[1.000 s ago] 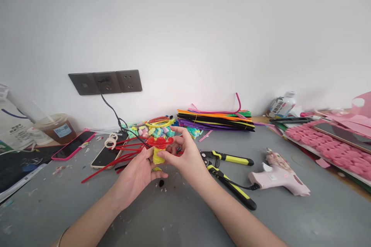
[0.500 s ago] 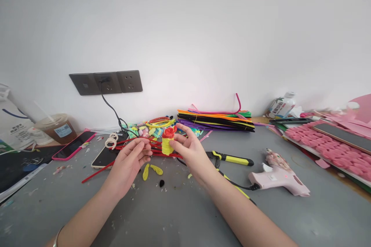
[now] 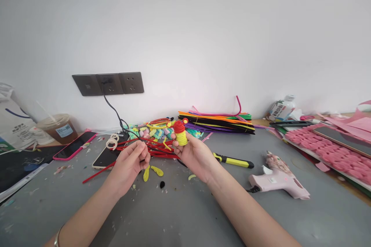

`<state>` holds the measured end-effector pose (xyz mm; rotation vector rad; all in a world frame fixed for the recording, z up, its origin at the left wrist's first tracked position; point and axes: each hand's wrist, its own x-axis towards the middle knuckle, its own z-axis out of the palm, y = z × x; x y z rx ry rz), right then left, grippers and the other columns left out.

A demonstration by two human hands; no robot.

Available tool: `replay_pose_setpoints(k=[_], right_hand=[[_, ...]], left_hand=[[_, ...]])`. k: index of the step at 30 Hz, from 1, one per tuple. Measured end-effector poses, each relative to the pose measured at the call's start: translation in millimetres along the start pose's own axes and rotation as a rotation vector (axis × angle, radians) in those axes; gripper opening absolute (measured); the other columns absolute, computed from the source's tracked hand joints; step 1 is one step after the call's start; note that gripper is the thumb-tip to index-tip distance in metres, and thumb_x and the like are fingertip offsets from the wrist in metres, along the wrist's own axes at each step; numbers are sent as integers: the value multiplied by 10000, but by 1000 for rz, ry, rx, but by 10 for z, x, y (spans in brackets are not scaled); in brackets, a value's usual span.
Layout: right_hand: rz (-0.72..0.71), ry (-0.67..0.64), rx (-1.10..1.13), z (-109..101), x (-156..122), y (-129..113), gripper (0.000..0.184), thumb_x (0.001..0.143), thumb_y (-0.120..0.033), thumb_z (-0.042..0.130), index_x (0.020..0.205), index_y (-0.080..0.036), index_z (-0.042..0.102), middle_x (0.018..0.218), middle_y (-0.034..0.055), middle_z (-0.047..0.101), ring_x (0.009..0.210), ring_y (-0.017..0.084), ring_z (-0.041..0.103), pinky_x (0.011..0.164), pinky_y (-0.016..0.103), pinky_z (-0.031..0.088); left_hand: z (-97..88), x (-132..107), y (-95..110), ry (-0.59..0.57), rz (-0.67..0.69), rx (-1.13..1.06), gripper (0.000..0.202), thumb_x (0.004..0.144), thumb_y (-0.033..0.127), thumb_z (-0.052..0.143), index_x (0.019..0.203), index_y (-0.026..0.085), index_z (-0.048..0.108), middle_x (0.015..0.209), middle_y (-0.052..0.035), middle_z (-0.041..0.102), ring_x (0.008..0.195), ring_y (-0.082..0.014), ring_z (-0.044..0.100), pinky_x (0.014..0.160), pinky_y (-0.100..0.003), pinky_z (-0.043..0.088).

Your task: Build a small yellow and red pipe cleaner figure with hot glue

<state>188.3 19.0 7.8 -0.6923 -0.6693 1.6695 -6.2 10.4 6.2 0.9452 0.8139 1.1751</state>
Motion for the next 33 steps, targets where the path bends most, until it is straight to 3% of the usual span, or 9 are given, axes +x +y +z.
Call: replay_pose_setpoints(k=[4, 8, 14, 18, 20, 24, 29, 31, 33], right_hand=[[-9, 19, -108, 5, -2, 12, 127, 828, -353, 681, 876, -241, 644, 901, 9, 636, 675, 141, 509, 624, 271, 419], [-9, 21, -168, 36, -18, 29, 195, 857, -427, 650, 913, -240, 656, 900, 26, 665, 715, 161, 555, 671, 289, 446], [-4, -27, -239, 20, -33, 86, 280, 835, -467, 696, 1000, -241, 676, 1013, 39, 708, 858, 185, 627, 704, 286, 469], [19, -11, -192, 3, -41, 125, 278, 784, -407, 774, 987, -242, 680, 1013, 24, 730, 859, 178, 644, 715, 277, 477], [36, -15, -161, 3, -44, 135, 295, 763, -369, 801, 999, -237, 682, 1020, 26, 737, 856, 172, 652, 735, 277, 485], [46, 0, -161, 5, -49, 141, 356, 754, -338, 814, 1064, -233, 672, 1042, 40, 740, 859, 171, 666, 752, 286, 498], [22, -14, -223, 18, -58, 130, 431, 756, -373, 814, 1125, -224, 649, 1095, 72, 738, 980, 207, 677, 852, 332, 502], [16, -12, -231, 22, -59, 128, 447, 748, -376, 822, 1129, -224, 645, 1103, 76, 737, 993, 214, 679, 866, 341, 507], [8, 1, -225, 16, -54, 133, 439, 740, -373, 828, 1114, -228, 650, 1086, 69, 740, 970, 210, 686, 851, 336, 517]], left_hand=[[40, -23, 32, -39, 7, -56, 382, 806, 413, 733, 665, 190, 457, 634, 50, 495, 513, -69, 429, 467, -178, 386], [33, -21, 9, -43, 69, 21, 424, 860, 439, 662, 604, 185, 439, 602, 42, 463, 511, -75, 403, 474, -188, 392], [28, -28, -7, -31, 115, 147, 287, 791, 408, 749, 702, 169, 618, 779, -33, 639, 684, -130, 590, 578, -223, 514], [34, -41, -4, -62, 63, 110, 361, 713, 336, 827, 610, 160, 529, 963, -94, 713, 888, -189, 675, 673, -246, 561], [35, -54, -15, -135, -4, 102, 409, 706, 329, 839, 601, 165, 479, 882, -87, 728, 827, -176, 687, 684, -259, 565], [50, -83, -42, -261, -198, 130, 410, 674, 318, 868, 696, 176, 485, 647, -31, 699, 578, -134, 646, 563, -245, 526], [55, -88, -50, -276, -264, 165, 439, 648, 310, 883, 961, 176, 606, 580, 43, 608, 514, -117, 569, 473, -225, 492], [39, -81, -57, -299, -271, 200, 369, 674, 335, 862, 935, 151, 675, 588, 27, 593, 517, -109, 553, 467, -217, 483], [22, -73, -68, -331, -276, 236, 288, 702, 370, 837, 787, 133, 699, 600, 0, 597, 518, -101, 542, 470, -212, 473]])
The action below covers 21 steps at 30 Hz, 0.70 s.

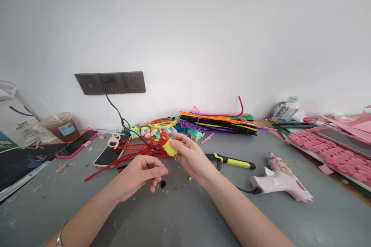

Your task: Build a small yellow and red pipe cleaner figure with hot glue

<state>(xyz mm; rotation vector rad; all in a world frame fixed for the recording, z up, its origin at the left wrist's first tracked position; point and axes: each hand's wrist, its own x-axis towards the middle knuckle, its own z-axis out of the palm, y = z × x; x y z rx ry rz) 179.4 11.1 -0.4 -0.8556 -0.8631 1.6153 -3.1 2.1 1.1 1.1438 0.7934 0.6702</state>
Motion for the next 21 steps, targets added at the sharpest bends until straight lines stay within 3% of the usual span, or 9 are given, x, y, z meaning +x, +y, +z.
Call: replay_pose_setpoints(k=[3, 7, 10, 12, 14, 16, 18, 20, 21], right_hand=[[-14, 21, 46, -18, 15, 19, 368, 739, -356, 829, 1048, -237, 669, 1016, 40, 747, 875, 179, 692, 773, 297, 528], [-18, 26, 83, -38, 31, 29, 314, 753, -359, 820, 1001, -230, 677, 913, 24, 743, 801, 154, 683, 676, 249, 524], [-11, 24, 104, -41, 37, 20, 287, 763, -353, 814, 982, -222, 683, 907, 29, 742, 789, 152, 681, 672, 243, 536], [-1, 37, 131, -39, 39, 16, 284, 748, -339, 829, 965, -216, 693, 899, 26, 742, 767, 143, 677, 675, 240, 549], [8, 52, 156, -36, 38, 17, 288, 728, -320, 848, 952, -212, 703, 895, 20, 743, 737, 129, 671, 661, 231, 559], [20, 56, 159, -28, 31, 23, 280, 727, -299, 850, 951, -212, 706, 909, 20, 748, 731, 124, 672, 651, 230, 572], [41, 40, 143, -14, 20, 30, 283, 731, -288, 846, 959, -212, 696, 906, 25, 753, 744, 130, 688, 657, 237, 588], [66, 14, 124, 1, 10, 35, 309, 723, -285, 852, 966, -209, 676, 886, 28, 758, 748, 137, 704, 673, 247, 602], [74, 4, 117, 6, 8, 36, 323, 715, -282, 857, 965, -207, 666, 875, 28, 760, 741, 138, 709, 675, 251, 607]], left_hand=[[-10, 3, -9, 22, 7, 24, 349, 721, 418, 814, 640, 154, 600, 576, 0, 591, 487, -89, 515, 475, -210, 452], [4, -1, 16, 65, 60, -11, 396, 789, 473, 743, 664, 185, 502, 532, 58, 499, 448, -68, 452, 479, -194, 404], [6, 13, 36, 124, 169, -97, 376, 860, 487, 657, 680, 195, 503, 622, 51, 472, 505, -80, 446, 485, -200, 393], [-6, 28, 44, 236, 289, -129, 321, 864, 461, 659, 711, 190, 578, 772, 0, 554, 657, -113, 519, 530, -207, 424], [-23, 34, 53, 343, 410, -160, 238, 842, 428, 697, 827, 192, 675, 1003, -52, 625, 917, -162, 575, 667, -223, 486], [-36, 21, 69, 341, 482, -211, 224, 832, 410, 715, 885, 192, 704, 1110, -71, 654, 1109, -200, 560, 856, -258, 495], [-35, -10, 86, 234, 489, -247, 250, 854, 396, 695, 739, 178, 657, 900, -67, 699, 1060, -205, 603, 937, -290, 477], [-22, -43, 97, 117, 439, -262, 380, 897, 406, 642, 608, 189, 525, 560, -9, 584, 760, -168, 626, 834, -298, 515], [-13, -56, 99, 78, 398, -268, 417, 912, 420, 619, 594, 197, 466, 460, 35, 472, 586, -134, 552, 721, -282, 525]])
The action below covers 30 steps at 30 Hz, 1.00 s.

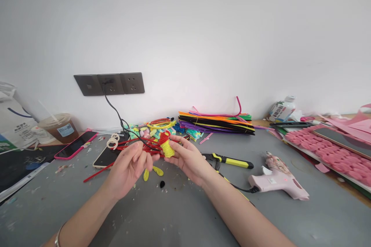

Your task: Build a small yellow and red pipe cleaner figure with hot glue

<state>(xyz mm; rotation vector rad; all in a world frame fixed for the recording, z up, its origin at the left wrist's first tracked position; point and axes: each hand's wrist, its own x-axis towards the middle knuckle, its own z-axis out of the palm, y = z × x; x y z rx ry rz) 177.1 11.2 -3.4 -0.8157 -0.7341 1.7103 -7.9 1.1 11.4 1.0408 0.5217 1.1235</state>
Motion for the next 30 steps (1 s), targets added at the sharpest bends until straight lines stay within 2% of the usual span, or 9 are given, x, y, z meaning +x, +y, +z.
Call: replay_pose_setpoints(k=[3, 5, 7, 13, 18, 23, 26, 28, 30], right_hand=[[-15, 14, 10, 4, 5, -6, 340, 700, -259, 865, 958, -200, 652, 861, 23, 760, 730, 140, 713, 673, 260, 618], [-51, 55, 38, -4, 17, -22, 314, 718, -248, 851, 959, -195, 658, 860, 22, 756, 745, 144, 717, 683, 260, 621], [-85, 97, 74, -17, 33, -43, 252, 758, -248, 819, 954, -190, 673, 873, 27, 754, 772, 152, 722, 672, 241, 616], [-117, 107, 147, -45, 74, -74, 85, 844, -227, 714, 873, -148, 722, 855, 48, 737, 623, 95, 650, 512, 156, 539], [-112, 99, 169, -38, 78, -63, 103, 884, -199, 643, 848, -146, 723, 810, 52, 726, 599, 97, 634, 498, 154, 533], [-113, 136, 156, -15, 70, -72, 155, 913, -186, 602, 841, -137, 729, 817, 76, 738, 622, 113, 651, 525, 164, 556], [-180, 226, 181, -15, 81, -102, 164, 911, -165, 588, 843, -145, 736, 814, 68, 740, 619, 109, 643, 526, 164, 556], [-245, 314, 213, -32, 94, -126, 185, 917, -156, 565, 837, -150, 732, 806, 59, 736, 611, 105, 638, 521, 166, 548], [-284, 353, 226, -55, 105, -140, 185, 917, -168, 559, 835, -155, 724, 799, 51, 730, 593, 103, 629, 491, 171, 523]], left_hand=[[17, -16, -8, -41, -176, 5, 426, 911, 471, 612, 653, 199, 411, 474, 111, 280, 403, -54, 207, 428, -182, 340], [13, -8, -25, -37, -259, 46, 428, 885, 491, 645, 685, 191, 415, 540, 115, 262, 430, -37, 137, 405, -154, 216], [-5, 11, -44, 3, -267, 74, 435, 854, 509, 679, 703, 192, 423, 551, 118, 237, 441, -35, 127, 417, -152, 188], [-132, 113, -34, 318, -83, -1, 490, 868, 484, 667, 641, 204, 336, 508, 123, 177, 439, -55, 95, 410, -175, 201], [-233, 171, 30, 560, 103, -89, 545, 948, 429, 573, 571, 203, 251, 489, 103, 175, 431, -70, 126, 407, -201, 232], [-273, 187, 108, 687, 238, -82, 457, 995, 276, 477, 581, 194, 301, 513, 90, 234, 428, -74, 166, 415, -214, 222], [-301, 200, 193, 724, 381, -43, 372, 945, 128, 451, 600, 193, 332, 517, 87, 219, 439, -84, 156, 426, -224, 195], [-310, 202, 227, 749, 427, 10, 318, 924, 114, 465, 627, 194, 386, 519, 93, 189, 451, -90, 125, 433, -229, 166], [-307, 196, 214, 737, 383, 95, 314, 928, 175, 506, 627, 193, 416, 519, 100, 159, 464, -92, 91, 438, -238, 133]])
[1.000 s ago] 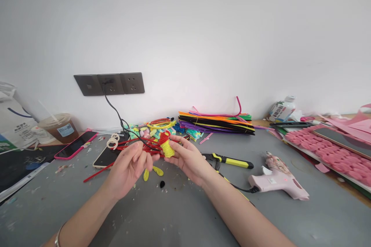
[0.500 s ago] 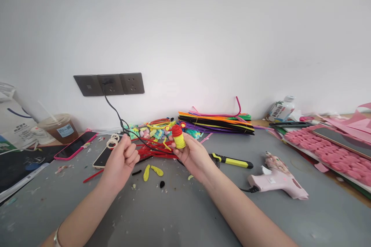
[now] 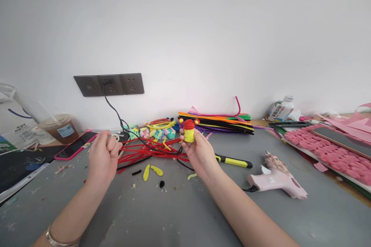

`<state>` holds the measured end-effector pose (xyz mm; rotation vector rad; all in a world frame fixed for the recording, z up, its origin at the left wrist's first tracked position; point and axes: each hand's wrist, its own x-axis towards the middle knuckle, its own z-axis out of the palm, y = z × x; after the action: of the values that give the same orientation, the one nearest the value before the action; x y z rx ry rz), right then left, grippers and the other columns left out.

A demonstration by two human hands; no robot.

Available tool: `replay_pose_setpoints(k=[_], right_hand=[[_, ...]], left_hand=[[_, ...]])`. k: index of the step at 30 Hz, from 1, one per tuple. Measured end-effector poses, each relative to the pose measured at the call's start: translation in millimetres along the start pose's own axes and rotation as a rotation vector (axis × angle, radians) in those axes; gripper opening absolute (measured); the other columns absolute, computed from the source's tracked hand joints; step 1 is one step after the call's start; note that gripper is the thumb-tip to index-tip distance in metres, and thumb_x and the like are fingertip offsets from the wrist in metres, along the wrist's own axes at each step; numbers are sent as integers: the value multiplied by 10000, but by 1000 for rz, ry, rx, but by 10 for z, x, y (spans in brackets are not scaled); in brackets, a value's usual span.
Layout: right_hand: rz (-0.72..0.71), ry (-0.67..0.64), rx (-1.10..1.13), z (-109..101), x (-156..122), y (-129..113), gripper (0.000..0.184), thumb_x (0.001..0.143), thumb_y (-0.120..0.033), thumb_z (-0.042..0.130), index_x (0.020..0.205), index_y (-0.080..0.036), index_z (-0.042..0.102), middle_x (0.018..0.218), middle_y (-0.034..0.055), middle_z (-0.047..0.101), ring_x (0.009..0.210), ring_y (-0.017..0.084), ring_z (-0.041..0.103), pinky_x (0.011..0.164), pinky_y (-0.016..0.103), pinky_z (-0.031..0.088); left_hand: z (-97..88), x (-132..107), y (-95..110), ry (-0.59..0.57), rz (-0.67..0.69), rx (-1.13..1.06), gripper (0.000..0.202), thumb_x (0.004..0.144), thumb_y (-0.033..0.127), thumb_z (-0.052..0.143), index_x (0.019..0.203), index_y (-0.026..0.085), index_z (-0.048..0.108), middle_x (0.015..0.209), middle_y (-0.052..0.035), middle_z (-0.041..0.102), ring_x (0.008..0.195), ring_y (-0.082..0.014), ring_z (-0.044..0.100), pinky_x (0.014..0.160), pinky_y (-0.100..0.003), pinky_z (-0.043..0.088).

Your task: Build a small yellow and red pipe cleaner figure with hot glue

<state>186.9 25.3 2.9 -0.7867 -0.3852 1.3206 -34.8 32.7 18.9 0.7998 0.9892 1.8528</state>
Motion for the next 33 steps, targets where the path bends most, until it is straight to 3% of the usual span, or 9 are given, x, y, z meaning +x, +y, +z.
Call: replay_pose_setpoints(k=[4, 8, 11, 13, 15, 21, 25, 29, 33], right_hand=[[17, -69, -43, -20, -1, 23, 88, 863, -223, 647, 849, -168, 714, 800, 41, 727, 578, 110, 613, 459, 182, 483], [89, -187, -96, 0, -53, 67, 114, 793, -266, 741, 842, -170, 704, 791, 43, 726, 603, 116, 612, 508, 191, 497], [104, -256, -113, 16, -91, 85, 193, 741, -300, 801, 839, -176, 692, 796, 44, 722, 621, 120, 607, 513, 192, 483], [111, -291, -112, 24, -116, 100, 250, 713, -336, 830, 837, -175, 685, 792, 43, 718, 622, 121, 602, 509, 194, 470], [125, -316, -99, 34, -150, 126, 299, 688, -353, 855, 850, -173, 680, 787, 37, 714, 620, 115, 597, 522, 193, 469], [211, -367, -48, 79, -303, 266, 331, 673, -350, 881, 881, -188, 680, 797, 27, 724, 653, 127, 629, 573, 209, 492], [225, -385, 1, 85, -384, 354, 291, 687, -319, 879, 887, -213, 696, 894, 12, 738, 707, 121, 626, 652, 227, 523], [246, -399, -3, 87, -422, 389, 267, 712, -327, 865, 896, -228, 699, 885, 10, 738, 727, 133, 650, 697, 246, 530], [224, -428, -32, 105, -435, 372, 322, 734, -332, 847, 1002, -244, 693, 925, 28, 739, 772, 175, 675, 719, 293, 534]], left_hand=[[-13, -86, -128, -218, -75, 247, 470, 915, 369, 575, 549, 201, 333, 513, 82, 213, 483, -89, 175, 477, -245, 192], [-31, -138, -249, -366, 15, 444, 448, 901, 450, 587, 585, 206, 385, 592, 41, 369, 574, -116, 374, 557, -244, 319], [-34, -139, -283, -374, 71, 424, 228, 853, 429, 656, 822, 220, 569, 901, -27, 638, 914, -179, 592, 787, -274, 445], [-33, -141, -293, -392, 66, 412, 274, 804, 392, 716, 1000, 236, 605, 1159, -69, 664, 1153, -232, 578, 932, -329, 445], [-29, -157, -301, -439, 37, 420, 318, 783, 369, 741, 1052, 237, 635, 1250, -91, 649, 1245, -265, 548, 988, -364, 435], [20, -303, -317, -619, -48, 413, 189, 759, 283, 780, 939, 223, 777, 1216, -115, 646, 1236, -294, 548, 921, -324, 495], [51, -380, -326, -618, -45, 365, 281, 686, 208, 834, 963, 224, 789, 1141, -94, 670, 1087, -258, 607, 885, -288, 495], [59, -399, -326, -636, -64, 346, 202, 712, 213, 812, 911, 205, 778, 1005, -77, 692, 940, -226, 635, 775, -264, 504], [62, -411, -339, -647, -116, 310, 269, 742, 238, 796, 1007, 213, 763, 1075, -85, 709, 977, -222, 640, 819, -271, 512]])
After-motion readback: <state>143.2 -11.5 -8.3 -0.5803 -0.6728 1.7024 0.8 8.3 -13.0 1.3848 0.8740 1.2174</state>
